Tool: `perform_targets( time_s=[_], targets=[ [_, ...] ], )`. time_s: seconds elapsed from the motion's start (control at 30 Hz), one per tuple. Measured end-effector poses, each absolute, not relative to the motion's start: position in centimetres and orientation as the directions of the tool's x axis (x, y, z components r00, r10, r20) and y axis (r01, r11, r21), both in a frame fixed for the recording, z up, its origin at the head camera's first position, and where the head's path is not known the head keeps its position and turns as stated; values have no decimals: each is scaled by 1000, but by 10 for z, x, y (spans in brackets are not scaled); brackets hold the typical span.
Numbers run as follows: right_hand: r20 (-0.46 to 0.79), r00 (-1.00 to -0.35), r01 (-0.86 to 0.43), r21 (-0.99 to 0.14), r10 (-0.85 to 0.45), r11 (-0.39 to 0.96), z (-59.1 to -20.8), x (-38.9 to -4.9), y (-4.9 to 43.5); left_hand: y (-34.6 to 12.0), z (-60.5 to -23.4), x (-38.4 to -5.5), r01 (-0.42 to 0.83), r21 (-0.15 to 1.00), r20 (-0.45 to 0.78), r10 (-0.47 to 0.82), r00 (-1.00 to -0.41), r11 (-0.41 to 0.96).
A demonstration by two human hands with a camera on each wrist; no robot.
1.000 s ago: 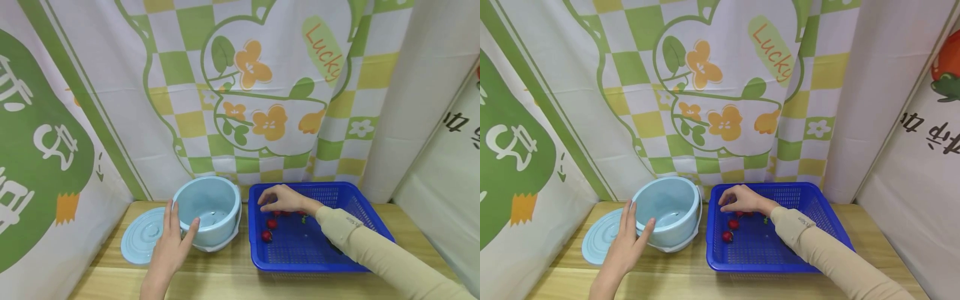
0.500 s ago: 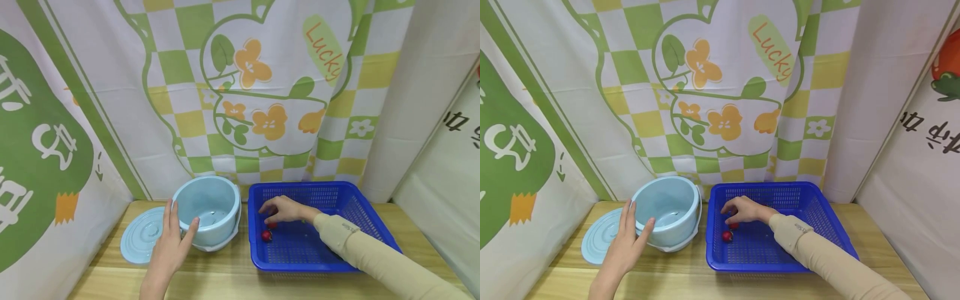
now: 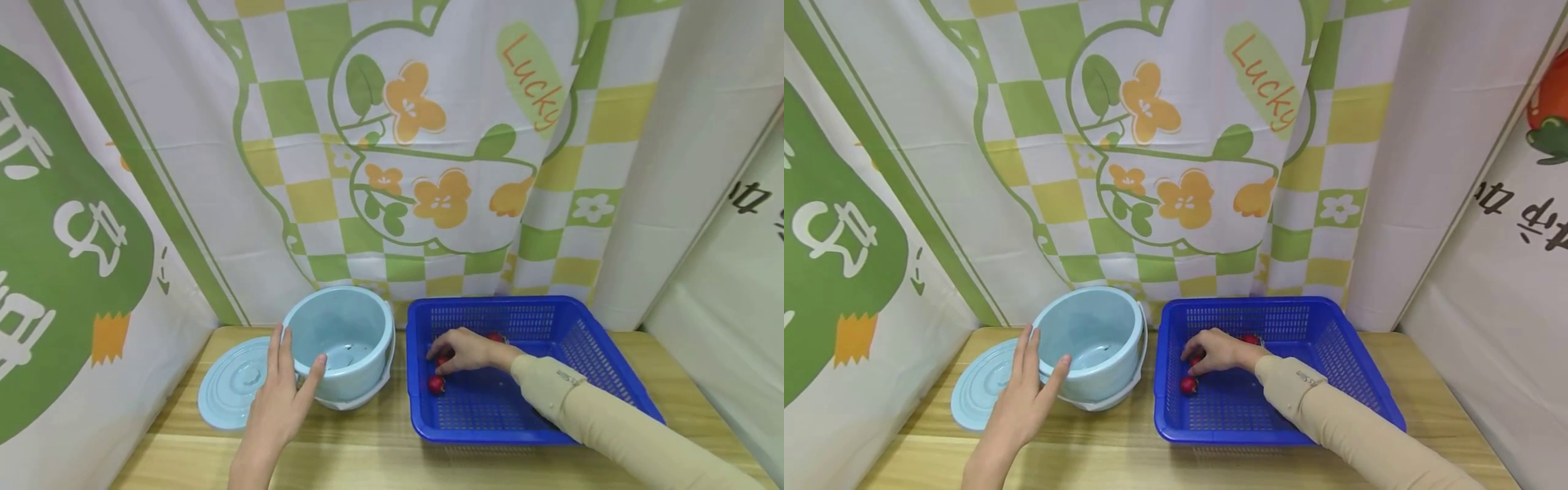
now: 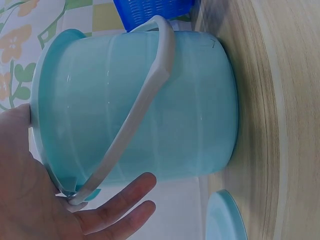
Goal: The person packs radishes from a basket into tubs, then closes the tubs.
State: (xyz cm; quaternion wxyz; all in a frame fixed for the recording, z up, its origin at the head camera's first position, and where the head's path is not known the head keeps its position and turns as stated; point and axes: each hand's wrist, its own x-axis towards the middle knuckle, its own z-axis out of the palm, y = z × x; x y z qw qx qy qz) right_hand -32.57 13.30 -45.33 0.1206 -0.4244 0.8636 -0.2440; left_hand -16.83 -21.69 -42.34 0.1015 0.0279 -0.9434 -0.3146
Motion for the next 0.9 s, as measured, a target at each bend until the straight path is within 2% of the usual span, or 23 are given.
perform_targets(
  time_s=[0.3,0.9],
  targets=[
    [-77,-615,-648,-517,-785,559,-450,-324,135,-217,-424,-169,11,602,170,-115,-979,798],
    [-53,-589,-685,-496,-806,534,-448,-324,137,-216,-424,-168,9,601,170,-117,-978,799]
  ],
)
